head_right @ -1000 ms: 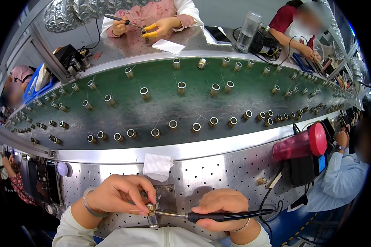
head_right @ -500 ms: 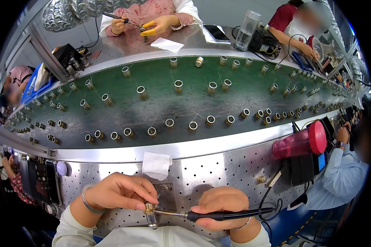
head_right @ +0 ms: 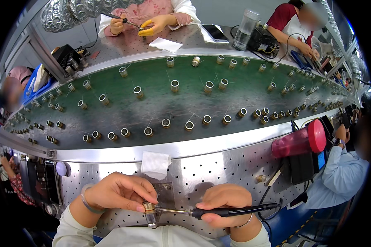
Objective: The person uses a soldering iron to heat small cylindrical metal components on a green workbench. They repeatedly pick up a component, apply the soldering iron to it, and then place it back down on the surface. Other workers are visible in the background performing similar tasks.
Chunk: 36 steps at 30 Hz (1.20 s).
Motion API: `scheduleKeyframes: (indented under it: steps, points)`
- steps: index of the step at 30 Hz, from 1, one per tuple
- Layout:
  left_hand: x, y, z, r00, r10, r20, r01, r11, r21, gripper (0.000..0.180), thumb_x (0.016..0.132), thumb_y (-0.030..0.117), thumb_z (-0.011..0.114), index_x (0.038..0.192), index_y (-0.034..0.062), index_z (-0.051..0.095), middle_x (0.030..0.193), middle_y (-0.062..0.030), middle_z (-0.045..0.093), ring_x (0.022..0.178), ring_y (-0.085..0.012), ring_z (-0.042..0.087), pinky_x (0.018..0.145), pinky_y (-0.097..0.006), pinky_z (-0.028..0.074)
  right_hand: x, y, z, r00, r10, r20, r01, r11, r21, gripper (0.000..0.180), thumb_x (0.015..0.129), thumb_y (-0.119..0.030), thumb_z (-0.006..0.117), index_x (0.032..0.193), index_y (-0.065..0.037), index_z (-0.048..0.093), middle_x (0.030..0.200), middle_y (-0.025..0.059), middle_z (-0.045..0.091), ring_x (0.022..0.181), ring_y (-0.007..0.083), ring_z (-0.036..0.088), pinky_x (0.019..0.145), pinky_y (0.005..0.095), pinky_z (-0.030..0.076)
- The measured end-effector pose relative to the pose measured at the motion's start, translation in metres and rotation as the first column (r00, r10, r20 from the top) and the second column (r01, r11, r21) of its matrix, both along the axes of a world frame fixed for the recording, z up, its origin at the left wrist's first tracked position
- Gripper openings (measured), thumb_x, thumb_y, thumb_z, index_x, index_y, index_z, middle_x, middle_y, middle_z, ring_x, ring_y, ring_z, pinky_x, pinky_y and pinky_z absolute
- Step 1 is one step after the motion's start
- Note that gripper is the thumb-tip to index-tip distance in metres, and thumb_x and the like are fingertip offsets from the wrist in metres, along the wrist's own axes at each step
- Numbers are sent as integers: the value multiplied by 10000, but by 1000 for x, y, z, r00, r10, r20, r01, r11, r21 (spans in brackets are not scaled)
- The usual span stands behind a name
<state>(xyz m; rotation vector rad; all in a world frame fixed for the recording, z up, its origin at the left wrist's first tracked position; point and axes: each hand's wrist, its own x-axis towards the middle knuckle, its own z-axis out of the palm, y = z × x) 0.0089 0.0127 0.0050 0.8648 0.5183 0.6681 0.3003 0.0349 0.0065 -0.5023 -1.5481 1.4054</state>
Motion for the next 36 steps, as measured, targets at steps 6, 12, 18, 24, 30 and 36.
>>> scheduleKeyframes:
  steps: [6,12,18,24,30,36]
  points:
    - [-5,4,2,1000,17,-21,-21,983,-184,468,814,-98,660,1264,-28,553,1115,-107,586,1020,-159,587,878,-261,508,-1,-3,-3,999,-17,-40,15,998,-60,200,684,-20,776,840,60,679,695,164,647,549,233,606,518,296,470]
    - [-1,-7,-11,996,92,13,-90,992,-91,311,782,-143,656,1082,-61,649,1101,-170,585,982,-208,613,862,-295,535,-5,-5,-2,999,25,-45,-29,995,-90,209,689,-14,776,861,53,678,710,162,655,563,233,612,525,298,474]
    - [7,-11,-10,979,180,95,-181,983,10,219,798,-122,663,994,-22,673,1110,-133,560,1000,-187,600,873,-286,523,-5,-5,-2,1000,23,-5,-23,998,-53,224,683,-22,785,868,48,681,719,159,655,564,233,613,527,296,474]
    - [5,-10,-10,984,161,81,-171,975,140,170,789,-127,669,906,-5,689,1103,-145,558,981,-192,600,876,-298,523,-4,-5,-1,1000,25,12,-24,998,-54,222,682,-23,785,867,45,683,713,158,653,567,236,616,530,296,477]
    - [4,-9,-10,986,152,69,-162,970,183,180,781,-124,680,910,1,694,1107,-152,561,983,-196,596,876,-301,516,-5,-5,1,1000,11,23,-11,999,-35,218,680,-23,787,858,47,682,702,156,651,567,241,620,535,299,484]
    - [3,-9,-10,988,135,75,-148,969,198,214,788,-131,666,961,-8,693,1114,-149,563,1000,-198,595,874,-306,516,-5,-4,2,999,20,31,-20,1000,1,223,674,-26,794,846,56,678,689,159,646,558,246,618,523,299,484]
